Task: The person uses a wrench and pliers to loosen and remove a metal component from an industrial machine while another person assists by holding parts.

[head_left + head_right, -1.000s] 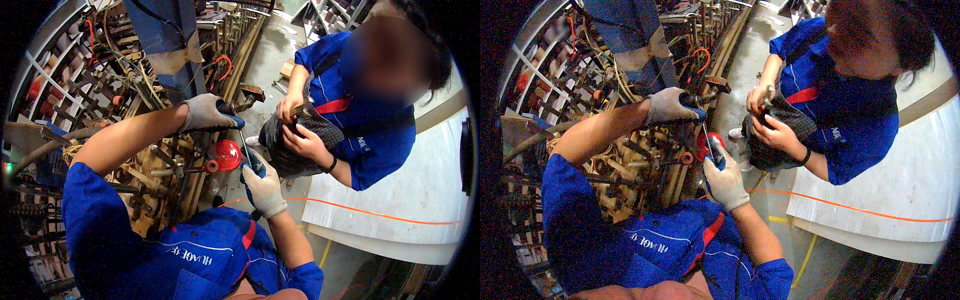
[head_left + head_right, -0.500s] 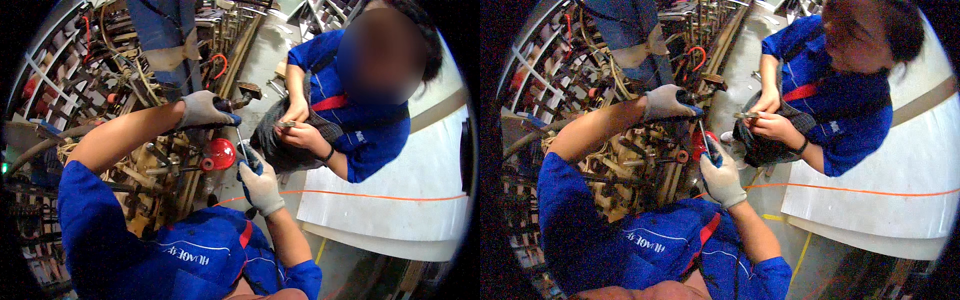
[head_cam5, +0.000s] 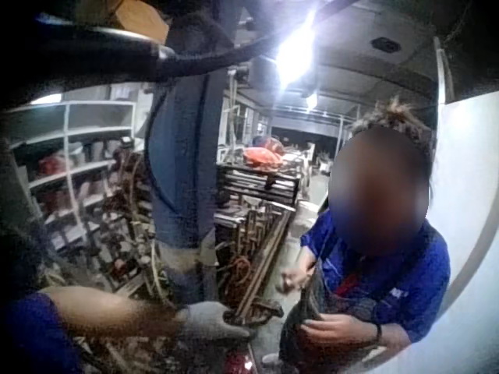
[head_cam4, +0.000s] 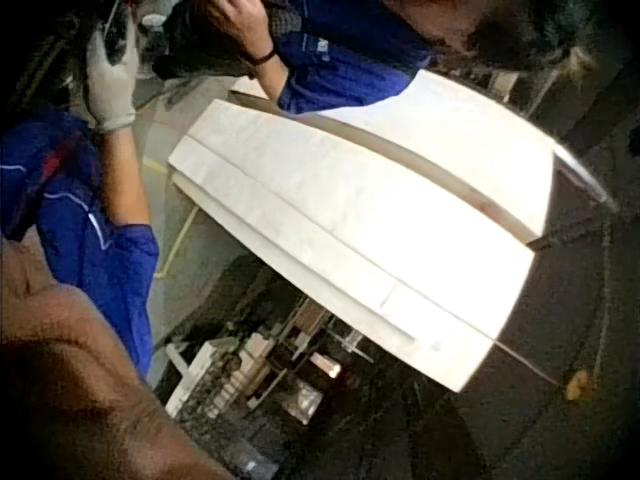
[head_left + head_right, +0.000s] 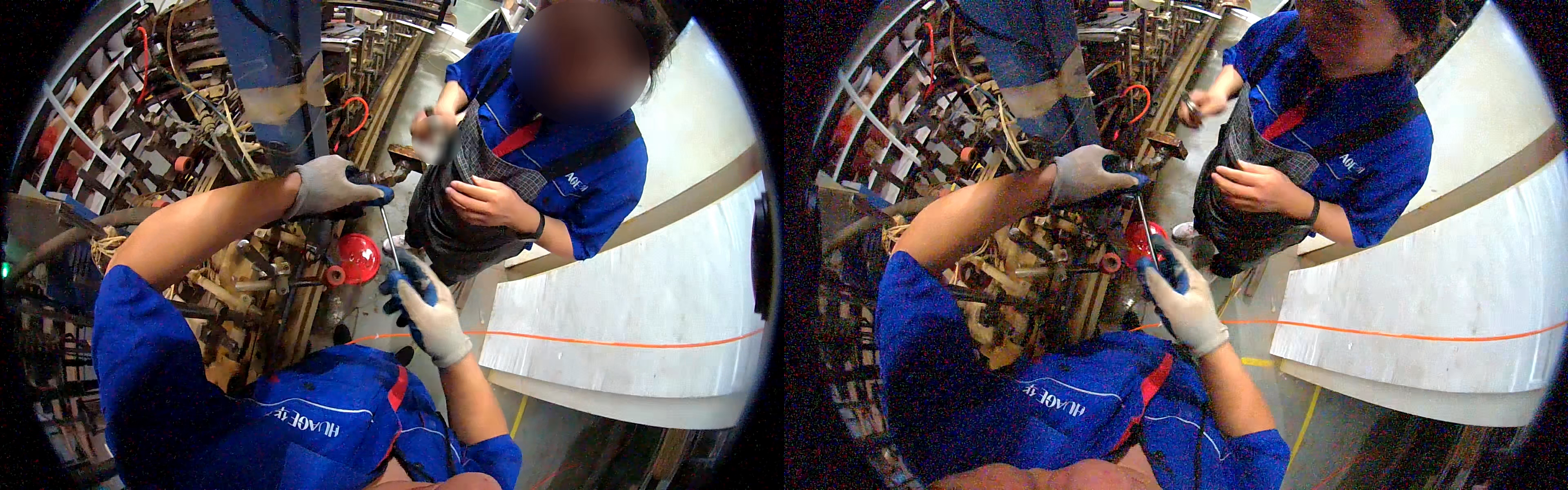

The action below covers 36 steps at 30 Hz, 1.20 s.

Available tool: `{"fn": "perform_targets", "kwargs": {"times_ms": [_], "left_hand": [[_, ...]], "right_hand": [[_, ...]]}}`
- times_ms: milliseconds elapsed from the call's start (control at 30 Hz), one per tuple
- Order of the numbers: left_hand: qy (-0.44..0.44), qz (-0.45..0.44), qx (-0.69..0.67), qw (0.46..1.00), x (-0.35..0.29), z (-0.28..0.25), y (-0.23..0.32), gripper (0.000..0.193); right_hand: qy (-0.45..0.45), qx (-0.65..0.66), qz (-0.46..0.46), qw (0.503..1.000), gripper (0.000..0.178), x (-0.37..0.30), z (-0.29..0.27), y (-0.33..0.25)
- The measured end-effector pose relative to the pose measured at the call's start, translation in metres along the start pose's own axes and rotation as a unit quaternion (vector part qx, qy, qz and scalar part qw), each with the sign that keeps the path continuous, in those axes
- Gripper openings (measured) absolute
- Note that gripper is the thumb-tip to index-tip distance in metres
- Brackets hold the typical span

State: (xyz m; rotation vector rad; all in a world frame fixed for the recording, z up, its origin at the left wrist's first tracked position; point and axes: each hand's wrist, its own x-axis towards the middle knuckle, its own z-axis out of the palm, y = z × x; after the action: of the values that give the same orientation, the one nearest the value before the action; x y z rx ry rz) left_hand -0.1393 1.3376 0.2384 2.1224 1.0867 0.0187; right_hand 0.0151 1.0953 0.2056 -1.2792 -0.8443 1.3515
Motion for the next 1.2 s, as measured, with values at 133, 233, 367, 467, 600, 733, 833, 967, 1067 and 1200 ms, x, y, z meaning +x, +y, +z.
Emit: {"fn": "perform_targets", "kwargs": {"times_ms": [133, 233, 367, 467, 600, 733, 833, 967, 1067, 1200], "left_hand": [[0.029, 0.041, 0.002, 0.999, 0.005, 0.004, -0.009, 0.063], [0.026, 0.046, 0.008, 0.999, 0.004, 0.002, -0.012, 0.070], [0.030, 0.021, 0.055, 0.998, 0.007, 0.002, -0.012, 0.061], [-0.001, 0.024, 0.019, 1.000, 0.000, -0.003, -0.002, 0.061], [0.022, 0.010, 0.068, 0.997, 0.009, 0.002, -0.013, 0.063], [0.066, 0.138, -0.054, 0.987, 0.009, 0.011, -0.021, 0.071], [0.050, 0.137, -0.037, 0.989, 0.003, 0.004, -0.014, 0.060], [0.000, 0.061, -0.016, 0.998, -0.001, -0.001, -0.006, 0.044], [-0.015, 0.089, -0.046, 0.995, 0.004, 0.004, -0.020, 0.054], [-0.023, 0.072, -0.006, 0.997, 0.012, 0.006, -0.025, 0.063]], "right_hand": [[0.161, -0.191, -0.208, 0.946, 0.047, 0.011, -0.035, 0.003], [0.186, -0.321, -0.287, 0.883, 0.044, 0.016, -0.046, -0.017], [0.114, -0.131, -0.190, 0.966, 0.040, 0.014, -0.034, -0.007], [0.010, 0.003, -0.037, 0.999, 0.049, 0.001, -0.006, -0.003], [-0.006, -0.031, -0.012, 0.999, 0.053, 0.002, 0.010, -0.001], [0.023, 0.012, -0.022, 0.999, 0.051, 0.007, 0.018, 0.000], [0.047, -0.011, -0.043, 0.998, 0.046, 0.008, 0.018, 0.006], [0.048, -0.016, -0.030, 0.998, 0.043, 0.006, 0.019, 0.004], [0.055, -0.032, -0.033, 0.997, 0.042, 0.007, 0.021, 0.006], [0.072, -0.094, -0.061, 0.991, 0.043, 0.008, 0.021, 0.010]]}}
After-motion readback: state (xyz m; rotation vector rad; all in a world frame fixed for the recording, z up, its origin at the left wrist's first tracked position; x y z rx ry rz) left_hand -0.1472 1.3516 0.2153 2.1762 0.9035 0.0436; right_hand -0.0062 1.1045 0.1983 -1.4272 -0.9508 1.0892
